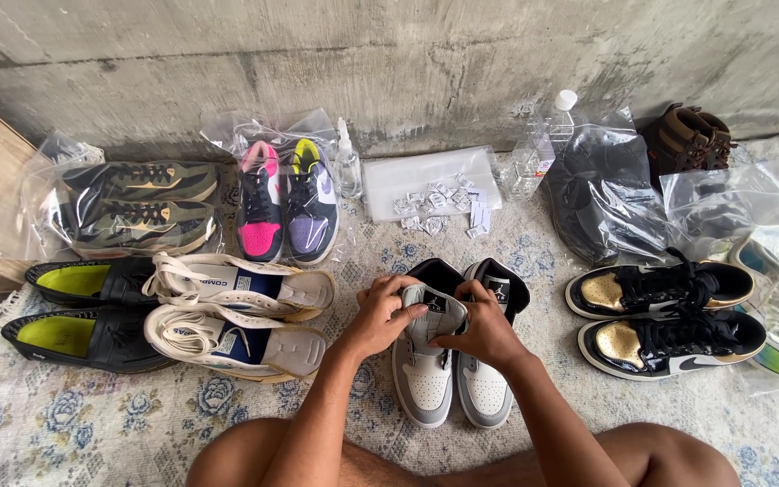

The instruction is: The person sits on a rug and cleans a pair of white and grey sneakers. They wipe the exterior of the shoes with a cloth, then remove the insoles to clean the interior surfaces. The person also removes the laces from one shoe and wipes the inside tongue area.

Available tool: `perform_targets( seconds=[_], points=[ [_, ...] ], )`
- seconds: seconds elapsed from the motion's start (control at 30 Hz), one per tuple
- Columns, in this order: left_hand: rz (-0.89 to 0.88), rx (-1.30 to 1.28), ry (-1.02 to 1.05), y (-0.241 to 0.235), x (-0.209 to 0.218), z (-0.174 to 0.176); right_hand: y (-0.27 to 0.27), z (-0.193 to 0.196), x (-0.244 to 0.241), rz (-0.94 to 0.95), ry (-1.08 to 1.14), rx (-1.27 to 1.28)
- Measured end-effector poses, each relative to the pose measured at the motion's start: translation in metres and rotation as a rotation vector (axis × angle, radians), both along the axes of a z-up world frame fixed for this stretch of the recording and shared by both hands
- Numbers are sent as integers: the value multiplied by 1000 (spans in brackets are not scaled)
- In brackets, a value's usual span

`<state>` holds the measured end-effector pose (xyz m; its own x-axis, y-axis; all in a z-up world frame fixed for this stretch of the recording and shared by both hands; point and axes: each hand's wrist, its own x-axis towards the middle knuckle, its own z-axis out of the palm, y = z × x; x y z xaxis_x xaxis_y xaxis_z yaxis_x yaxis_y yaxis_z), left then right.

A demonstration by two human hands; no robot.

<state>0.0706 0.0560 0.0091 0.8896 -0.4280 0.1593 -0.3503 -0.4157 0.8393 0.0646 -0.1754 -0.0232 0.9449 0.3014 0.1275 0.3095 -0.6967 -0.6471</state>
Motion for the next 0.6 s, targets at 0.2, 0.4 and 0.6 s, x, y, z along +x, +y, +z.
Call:
perform_targets(
  seconds=[0.2, 0.4, 0.6],
  points=[
    [3, 16, 80, 3, 2, -16, -6, -33, 11, -9, 4, 90],
    [57, 179, -63, -11, 1, -32, -4, -15, 12, 25, 55, 138],
    [18, 54, -1, -4, -8, -4, -9, 13, 3, 116, 26, -6]
  ],
)
